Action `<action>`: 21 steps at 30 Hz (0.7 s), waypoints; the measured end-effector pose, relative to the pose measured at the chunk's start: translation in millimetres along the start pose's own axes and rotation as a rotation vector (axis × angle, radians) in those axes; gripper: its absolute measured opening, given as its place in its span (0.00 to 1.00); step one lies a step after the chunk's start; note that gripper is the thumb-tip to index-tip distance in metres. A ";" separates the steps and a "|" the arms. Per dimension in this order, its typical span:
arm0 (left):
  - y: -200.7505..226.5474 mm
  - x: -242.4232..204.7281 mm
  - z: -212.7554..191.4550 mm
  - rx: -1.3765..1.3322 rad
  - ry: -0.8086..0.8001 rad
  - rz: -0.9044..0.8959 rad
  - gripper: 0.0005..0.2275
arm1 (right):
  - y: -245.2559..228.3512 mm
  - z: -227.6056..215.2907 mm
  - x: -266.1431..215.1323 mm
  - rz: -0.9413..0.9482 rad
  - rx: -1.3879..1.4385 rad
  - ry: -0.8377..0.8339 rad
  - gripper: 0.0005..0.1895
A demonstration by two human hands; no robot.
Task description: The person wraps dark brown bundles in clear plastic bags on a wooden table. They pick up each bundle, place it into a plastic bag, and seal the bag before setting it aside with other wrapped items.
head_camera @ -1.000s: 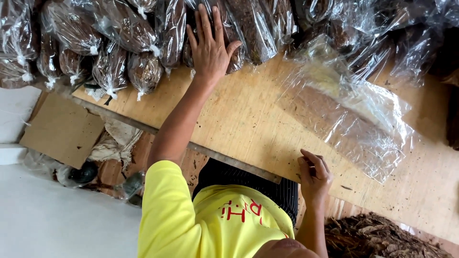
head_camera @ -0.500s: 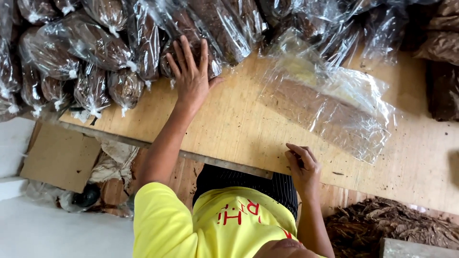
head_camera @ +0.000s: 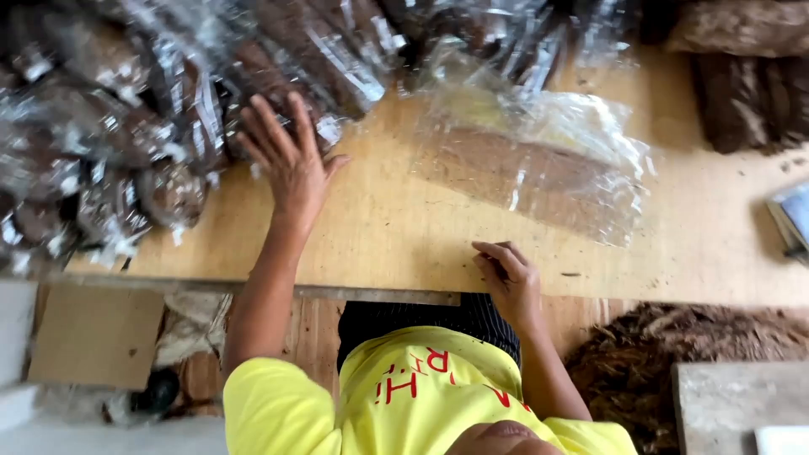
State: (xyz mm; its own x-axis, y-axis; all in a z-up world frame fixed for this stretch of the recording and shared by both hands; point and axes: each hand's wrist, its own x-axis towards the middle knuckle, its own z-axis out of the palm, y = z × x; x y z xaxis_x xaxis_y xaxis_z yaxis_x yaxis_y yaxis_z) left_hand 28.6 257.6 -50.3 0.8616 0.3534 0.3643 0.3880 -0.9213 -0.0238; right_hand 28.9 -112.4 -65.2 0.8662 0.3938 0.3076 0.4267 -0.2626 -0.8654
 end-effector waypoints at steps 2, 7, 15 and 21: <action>14.9 -7.9 -13.1 -0.061 -0.010 0.058 0.54 | -2.9 -0.3 4.7 -0.029 -0.010 -0.007 0.10; 91.1 -24.1 -23.2 -0.296 -0.044 0.305 0.43 | -1.8 -4.8 6.1 -0.101 0.032 0.025 0.09; 197.3 -50.4 -29.3 -0.353 -0.308 0.816 0.37 | 20.8 -49.9 4.0 -0.010 0.346 0.098 0.07; 208.2 -54.3 -5.3 -0.263 -0.365 0.873 0.38 | 58.3 -127.9 51.9 0.071 0.322 0.180 0.12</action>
State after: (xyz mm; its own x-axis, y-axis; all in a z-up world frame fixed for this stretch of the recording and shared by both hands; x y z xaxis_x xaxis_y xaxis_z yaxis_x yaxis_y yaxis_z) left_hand 60.8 45.7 -70.0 0.8764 -0.4815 0.0064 -0.4806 -0.8737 0.0758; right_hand 132.0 -219.9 -49.1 0.9350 0.2154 0.2819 0.2849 0.0177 -0.9584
